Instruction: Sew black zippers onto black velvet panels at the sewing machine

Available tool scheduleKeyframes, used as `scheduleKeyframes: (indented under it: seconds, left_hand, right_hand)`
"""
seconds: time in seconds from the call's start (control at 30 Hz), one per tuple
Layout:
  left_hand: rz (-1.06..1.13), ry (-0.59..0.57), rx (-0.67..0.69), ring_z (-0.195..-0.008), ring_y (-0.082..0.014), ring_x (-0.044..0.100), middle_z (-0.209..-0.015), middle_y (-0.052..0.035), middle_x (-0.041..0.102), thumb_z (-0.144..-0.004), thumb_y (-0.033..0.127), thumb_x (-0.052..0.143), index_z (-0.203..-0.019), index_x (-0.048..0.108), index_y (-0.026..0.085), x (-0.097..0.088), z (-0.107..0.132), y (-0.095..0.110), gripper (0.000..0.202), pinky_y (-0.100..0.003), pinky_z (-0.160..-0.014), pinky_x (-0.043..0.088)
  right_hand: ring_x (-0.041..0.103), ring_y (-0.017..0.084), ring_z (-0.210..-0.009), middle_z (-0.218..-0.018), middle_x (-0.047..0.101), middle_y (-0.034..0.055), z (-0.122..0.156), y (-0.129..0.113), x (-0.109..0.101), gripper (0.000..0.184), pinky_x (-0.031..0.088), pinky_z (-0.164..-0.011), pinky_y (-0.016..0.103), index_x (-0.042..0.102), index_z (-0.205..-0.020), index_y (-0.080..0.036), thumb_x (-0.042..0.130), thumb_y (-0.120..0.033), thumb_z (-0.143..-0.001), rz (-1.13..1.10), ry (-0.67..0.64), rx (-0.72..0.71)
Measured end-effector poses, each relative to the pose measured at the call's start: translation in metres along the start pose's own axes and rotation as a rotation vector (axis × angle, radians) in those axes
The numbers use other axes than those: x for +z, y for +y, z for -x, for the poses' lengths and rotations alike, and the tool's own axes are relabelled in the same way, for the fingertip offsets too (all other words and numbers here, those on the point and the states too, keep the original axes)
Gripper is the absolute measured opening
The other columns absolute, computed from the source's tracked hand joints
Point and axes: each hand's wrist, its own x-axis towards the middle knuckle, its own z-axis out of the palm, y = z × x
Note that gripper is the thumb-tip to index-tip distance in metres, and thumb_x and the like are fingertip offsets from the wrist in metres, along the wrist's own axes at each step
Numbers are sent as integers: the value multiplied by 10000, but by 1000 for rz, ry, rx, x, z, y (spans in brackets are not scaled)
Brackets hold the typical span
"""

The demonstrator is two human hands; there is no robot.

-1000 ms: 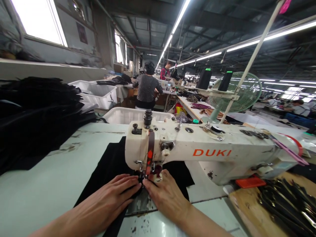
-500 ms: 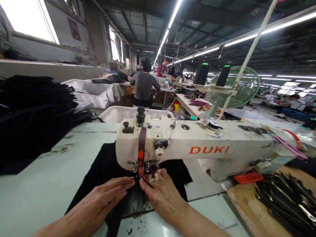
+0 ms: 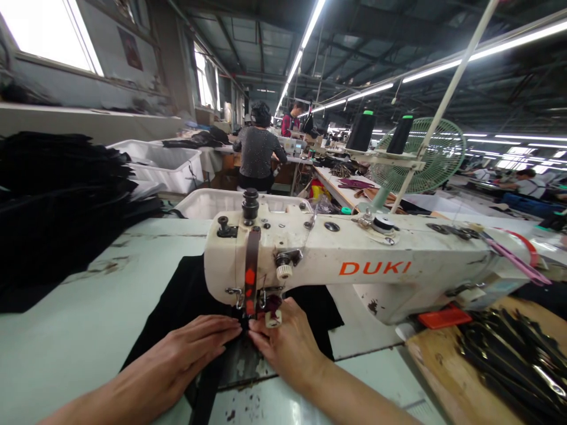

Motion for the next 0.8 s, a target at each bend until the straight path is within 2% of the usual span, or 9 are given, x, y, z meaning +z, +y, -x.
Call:
scheduleKeyframes:
  seconds: [0.07,0.17,0.27,0.37,0.5,0.6,0.7,0.8]
  left_hand:
    - [-75,-18,84,-1215,-170,614,-1366,4,620,-940,71,441,-1428,517,330,-1,0,3,558,-250,-1031,470]
    - [-205,-44,177,-1230,-191,601,-1383,-4,606,-828,-11,410,-1439,503,321,-1,-1,7,702,-307,-1060,453]
    - [-294,-45,218,-1250,-192,586,-1391,-12,601,-780,-41,392,-1439,498,280,0,-2,9,740,-341,-1088,422]
    - [-277,-16,256,-1224,-151,604,-1351,-15,633,-805,-49,355,-1444,479,246,-2,-4,11,715,-294,-1085,419]
    - [-295,41,238,-1137,-147,663,-1229,-24,708,-923,27,368,-1287,625,213,-8,-10,19,483,-252,-1030,464]
    - [-270,54,185,-1086,-156,692,-1202,-15,720,-959,95,419,-1203,680,208,-9,-13,23,375,-235,-994,491]
    - [-205,47,120,-1082,-169,695,-1203,-19,719,-977,134,433,-1211,683,226,-4,-12,22,354,-254,-1000,502]
    - [-164,79,70,-1103,-177,684,-1191,-45,722,-984,109,368,-1231,673,204,1,-10,17,404,-254,-1004,508]
  right_hand:
    - [653,207,-887,-979,748,-18,0,0,1,52,475,-797,361,726,-906,-255,712,-305,-904,3,7,-4]
    - [653,206,-891,-949,745,-9,1,0,3,80,481,-827,363,732,-905,-254,686,-315,-927,11,28,-22]
    - [654,204,-892,-946,740,-1,4,3,5,78,485,-876,367,741,-926,-257,700,-324,-919,5,58,-21]
    - [654,198,-896,-933,733,2,7,5,6,69,496,-880,341,741,-940,-250,730,-303,-897,-22,88,-22]
    - [664,196,-880,-902,732,11,9,5,7,28,503,-891,335,717,-929,-219,693,-221,-914,-10,163,-136]
    - [675,198,-877,-889,732,16,9,4,9,46,511,-889,333,703,-901,-217,665,-208,-925,2,212,-151]
    - [682,202,-896,-914,735,12,9,3,11,39,512,-899,347,695,-886,-228,672,-226,-918,30,224,-135]
    - [682,204,-901,-900,731,4,9,4,14,34,510,-909,362,687,-883,-234,680,-208,-904,47,222,-142]
